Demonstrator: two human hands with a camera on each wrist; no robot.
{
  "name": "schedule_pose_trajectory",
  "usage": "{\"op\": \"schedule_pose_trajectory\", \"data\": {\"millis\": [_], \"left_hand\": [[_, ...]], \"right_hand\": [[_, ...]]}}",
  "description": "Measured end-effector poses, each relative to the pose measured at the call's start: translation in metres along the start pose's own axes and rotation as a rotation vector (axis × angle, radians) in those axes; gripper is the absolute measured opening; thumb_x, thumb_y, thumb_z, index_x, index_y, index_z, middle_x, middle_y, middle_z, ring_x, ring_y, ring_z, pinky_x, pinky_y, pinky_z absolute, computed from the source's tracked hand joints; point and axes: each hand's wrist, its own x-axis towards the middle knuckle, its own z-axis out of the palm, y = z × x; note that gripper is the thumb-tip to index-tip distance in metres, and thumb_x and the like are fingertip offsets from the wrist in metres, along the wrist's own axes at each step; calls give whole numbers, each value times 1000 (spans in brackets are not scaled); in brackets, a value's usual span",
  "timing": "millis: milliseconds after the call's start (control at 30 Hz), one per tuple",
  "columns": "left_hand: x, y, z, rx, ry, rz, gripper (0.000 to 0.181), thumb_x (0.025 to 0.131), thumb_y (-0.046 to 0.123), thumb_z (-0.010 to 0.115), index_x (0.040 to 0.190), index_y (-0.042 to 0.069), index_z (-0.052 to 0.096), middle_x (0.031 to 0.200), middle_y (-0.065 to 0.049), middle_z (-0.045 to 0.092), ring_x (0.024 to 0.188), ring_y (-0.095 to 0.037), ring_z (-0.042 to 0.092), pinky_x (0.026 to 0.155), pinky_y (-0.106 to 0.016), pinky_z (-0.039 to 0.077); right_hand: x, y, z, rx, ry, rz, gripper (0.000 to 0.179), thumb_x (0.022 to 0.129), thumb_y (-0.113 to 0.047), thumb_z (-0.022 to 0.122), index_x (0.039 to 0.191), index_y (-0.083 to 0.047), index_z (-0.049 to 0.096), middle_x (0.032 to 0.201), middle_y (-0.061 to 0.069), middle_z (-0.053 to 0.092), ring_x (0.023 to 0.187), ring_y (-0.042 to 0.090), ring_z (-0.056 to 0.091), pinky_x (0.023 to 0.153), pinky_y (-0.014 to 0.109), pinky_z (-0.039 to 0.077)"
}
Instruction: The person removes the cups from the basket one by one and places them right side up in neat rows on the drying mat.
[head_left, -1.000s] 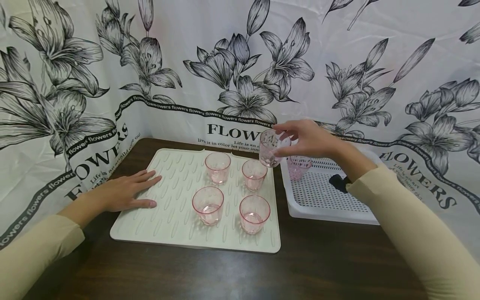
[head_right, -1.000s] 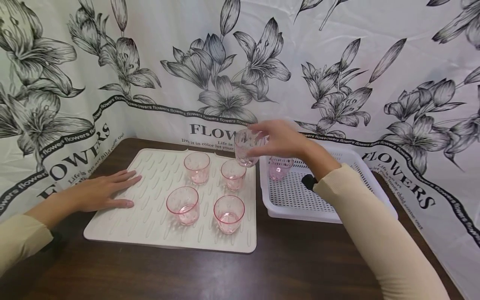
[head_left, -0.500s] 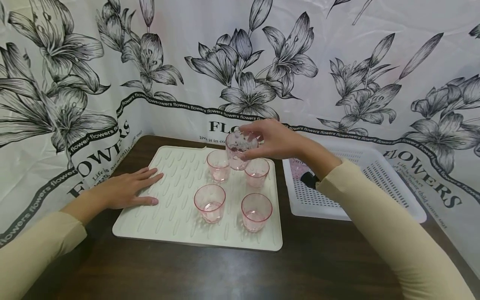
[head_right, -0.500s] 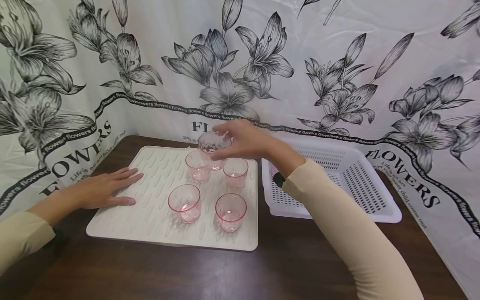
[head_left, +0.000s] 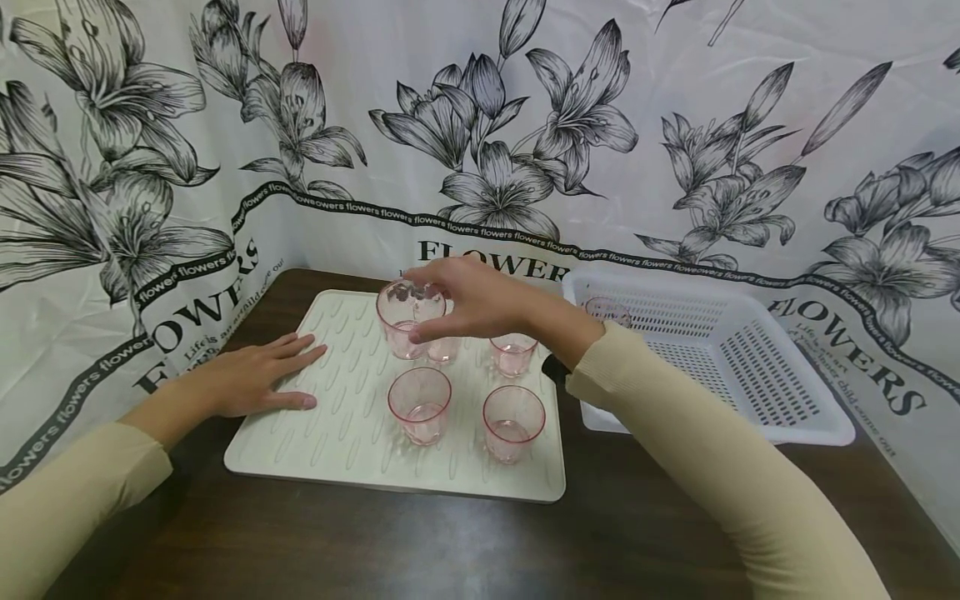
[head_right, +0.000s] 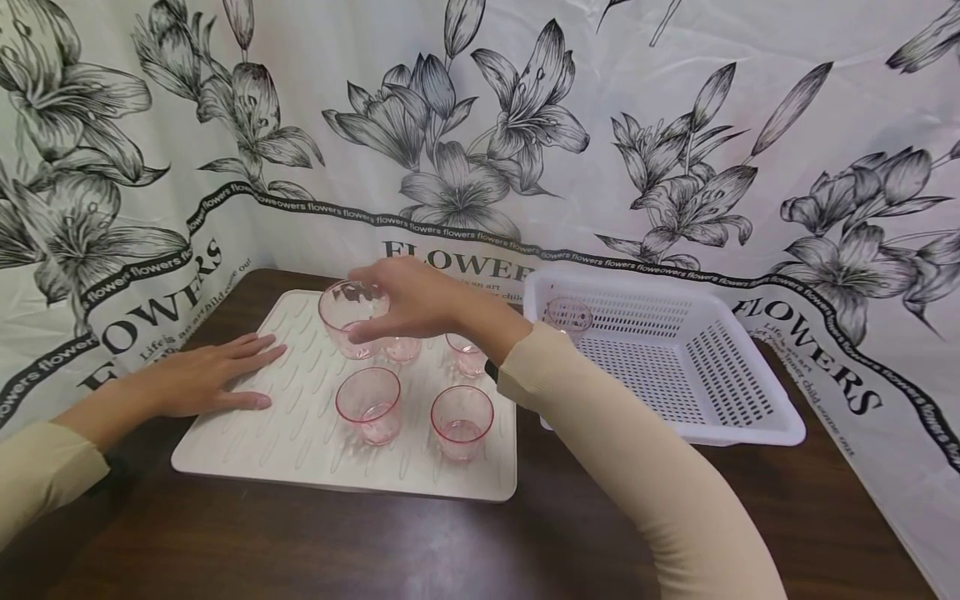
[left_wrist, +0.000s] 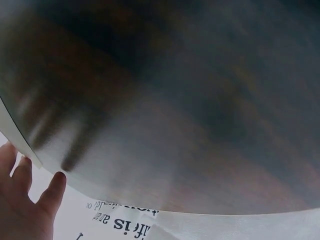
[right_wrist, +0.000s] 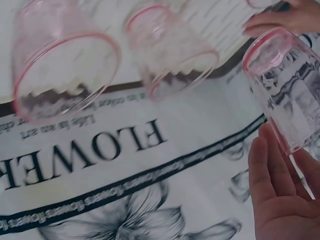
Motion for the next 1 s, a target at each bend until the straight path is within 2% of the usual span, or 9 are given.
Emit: {"op": "schedule_pose_trajectory", "data": {"millis": [267, 467, 633, 867, 1000], "left_hand": [[0, 0, 1, -17, -13, -18, 92, 87, 75, 51, 156, 16, 34, 160, -19, 29, 144, -48, 27, 101, -71, 33], [0, 2, -3, -11, -9, -3, 90, 89, 72, 52, 156, 15, 35, 159, -20, 29, 142, -49, 30, 100, -70, 35], [0, 1, -3, -15, -7, -15, 90, 88, 72, 54, 154, 12, 38, 159, -21, 29, 138, -51, 34, 99, -69, 37], [0, 0, -2, -22, -5, -17, 90, 89, 71, 55, 152, 8, 42, 159, -21, 29, 137, -52, 37, 99, -69, 37], [0, 0, -3, -13, -9, -4, 89, 89, 71, 53, 154, 11, 38, 160, -20, 29, 139, -50, 34, 99, -71, 35]], "right_hand": [[22, -13, 19, 3, -93, -14, 78, 88, -40, 76, 150, -7, 43, 149, 4, 50, 123, 14, 58, 99, 22, 44], [36, -20, 33, -59, -127, -65, 77, 89, -40, 75, 149, -4, 43, 146, 6, 53, 119, 13, 61, 99, 21, 43], [45, -28, 45, -44, -162, -73, 76, 89, -37, 75, 149, -3, 43, 145, 6, 53, 119, 14, 61, 98, 18, 42], [53, -35, 61, -66, -225, -66, 78, 90, -39, 74, 151, -5, 40, 143, 7, 54, 121, 16, 59, 100, 20, 42], [57, -37, 72, -93, -256, -75, 79, 90, -39, 74, 152, -4, 40, 141, 6, 56, 120, 14, 57, 100, 21, 42]]}}
